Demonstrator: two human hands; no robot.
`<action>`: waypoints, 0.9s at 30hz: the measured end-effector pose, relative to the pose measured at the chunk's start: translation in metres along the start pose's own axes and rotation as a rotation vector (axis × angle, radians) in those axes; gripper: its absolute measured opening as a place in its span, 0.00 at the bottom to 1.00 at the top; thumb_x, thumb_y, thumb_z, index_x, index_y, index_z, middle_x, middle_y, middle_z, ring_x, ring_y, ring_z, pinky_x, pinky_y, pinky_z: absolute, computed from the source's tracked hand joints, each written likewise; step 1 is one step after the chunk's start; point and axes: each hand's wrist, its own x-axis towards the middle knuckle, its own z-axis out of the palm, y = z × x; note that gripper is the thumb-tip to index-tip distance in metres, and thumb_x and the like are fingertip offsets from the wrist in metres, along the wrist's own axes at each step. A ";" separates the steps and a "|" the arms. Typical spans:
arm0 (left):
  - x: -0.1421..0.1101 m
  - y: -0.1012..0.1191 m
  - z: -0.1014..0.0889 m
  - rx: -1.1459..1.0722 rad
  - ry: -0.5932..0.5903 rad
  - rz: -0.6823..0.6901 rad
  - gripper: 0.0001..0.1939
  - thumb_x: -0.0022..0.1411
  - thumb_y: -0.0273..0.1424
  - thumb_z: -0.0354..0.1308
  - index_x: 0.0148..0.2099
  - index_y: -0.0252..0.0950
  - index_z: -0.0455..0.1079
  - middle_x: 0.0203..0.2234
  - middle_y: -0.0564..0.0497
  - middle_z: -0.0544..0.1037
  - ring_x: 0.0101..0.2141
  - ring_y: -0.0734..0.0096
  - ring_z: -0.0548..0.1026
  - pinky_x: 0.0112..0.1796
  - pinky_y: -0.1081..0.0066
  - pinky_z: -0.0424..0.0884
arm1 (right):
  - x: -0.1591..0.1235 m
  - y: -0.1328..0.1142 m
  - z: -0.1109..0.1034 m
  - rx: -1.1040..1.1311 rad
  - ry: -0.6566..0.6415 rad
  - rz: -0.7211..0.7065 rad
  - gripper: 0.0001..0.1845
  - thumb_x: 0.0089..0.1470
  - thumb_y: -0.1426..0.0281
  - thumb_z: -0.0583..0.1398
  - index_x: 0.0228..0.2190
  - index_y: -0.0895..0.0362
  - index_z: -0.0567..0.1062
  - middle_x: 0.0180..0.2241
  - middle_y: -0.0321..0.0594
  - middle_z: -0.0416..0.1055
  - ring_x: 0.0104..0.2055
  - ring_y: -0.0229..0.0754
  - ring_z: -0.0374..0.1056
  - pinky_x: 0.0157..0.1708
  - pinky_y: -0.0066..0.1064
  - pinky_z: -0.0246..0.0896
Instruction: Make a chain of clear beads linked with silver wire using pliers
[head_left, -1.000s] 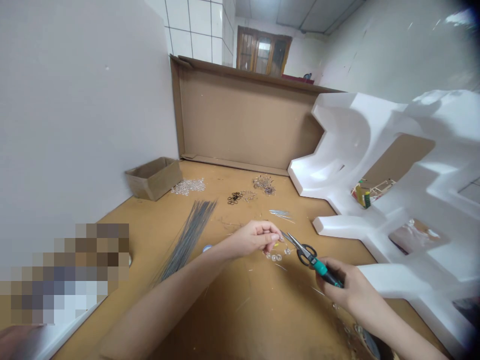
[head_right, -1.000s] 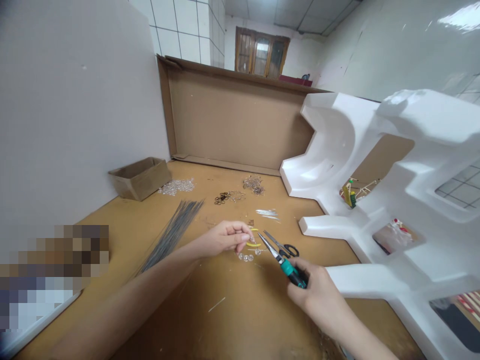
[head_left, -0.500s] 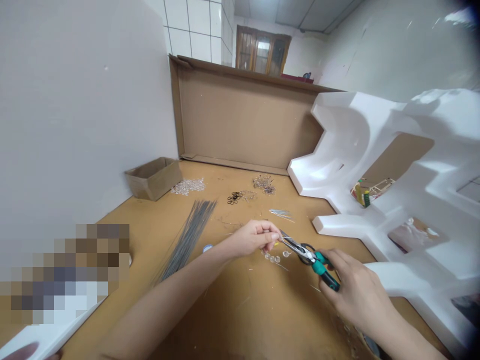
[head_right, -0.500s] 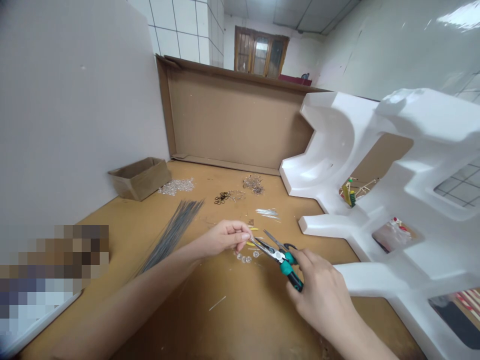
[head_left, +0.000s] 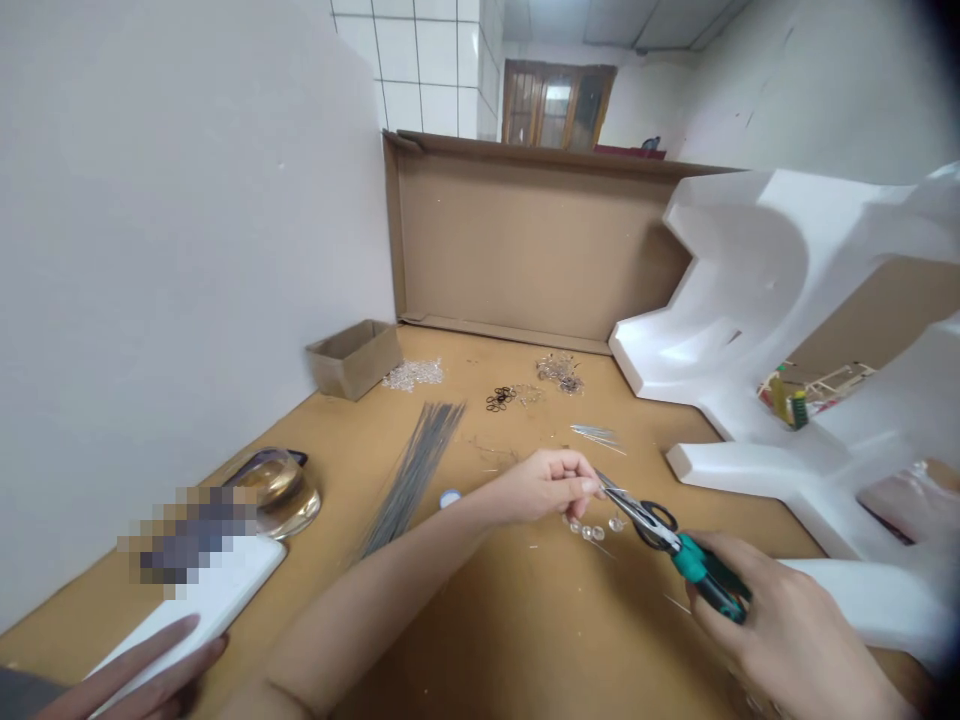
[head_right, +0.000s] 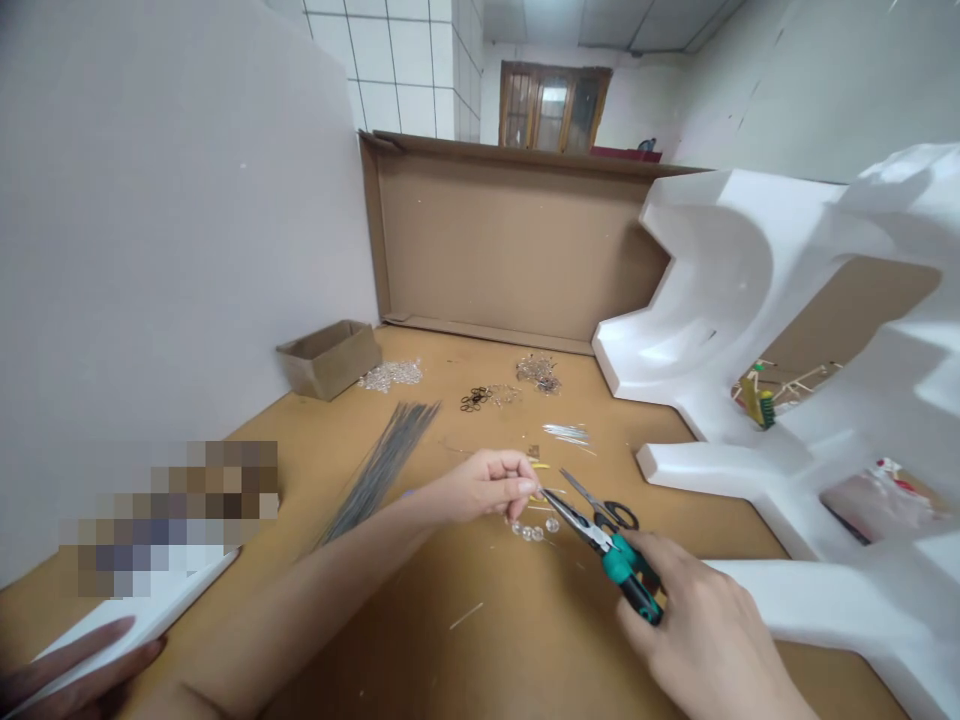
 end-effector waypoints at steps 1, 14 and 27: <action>0.000 0.000 0.000 0.000 -0.006 0.004 0.12 0.55 0.36 0.55 0.30 0.31 0.64 0.16 0.56 0.67 0.18 0.82 0.64 0.24 0.78 0.59 | 0.000 0.000 -0.001 0.042 -0.018 0.006 0.18 0.41 0.69 0.55 0.38 0.51 0.72 0.30 0.38 0.75 0.25 0.44 0.70 0.23 0.30 0.60; 0.001 -0.009 -0.002 -0.185 -0.177 -0.010 0.12 0.57 0.35 0.53 0.36 0.30 0.71 0.10 0.62 0.59 0.13 0.85 0.49 0.27 0.73 0.64 | -0.001 -0.010 -0.001 0.362 -0.183 0.111 0.12 0.39 0.71 0.53 0.29 0.53 0.72 0.20 0.32 0.68 0.23 0.40 0.63 0.21 0.26 0.55; 0.002 -0.012 0.005 -0.106 -0.148 -0.079 0.14 0.46 0.36 0.64 0.32 0.30 0.71 0.34 0.45 0.76 0.27 0.78 0.69 0.26 0.77 0.63 | -0.007 -0.009 0.002 0.319 -0.146 0.121 0.15 0.40 0.70 0.54 0.33 0.53 0.73 0.23 0.34 0.72 0.24 0.42 0.65 0.22 0.28 0.56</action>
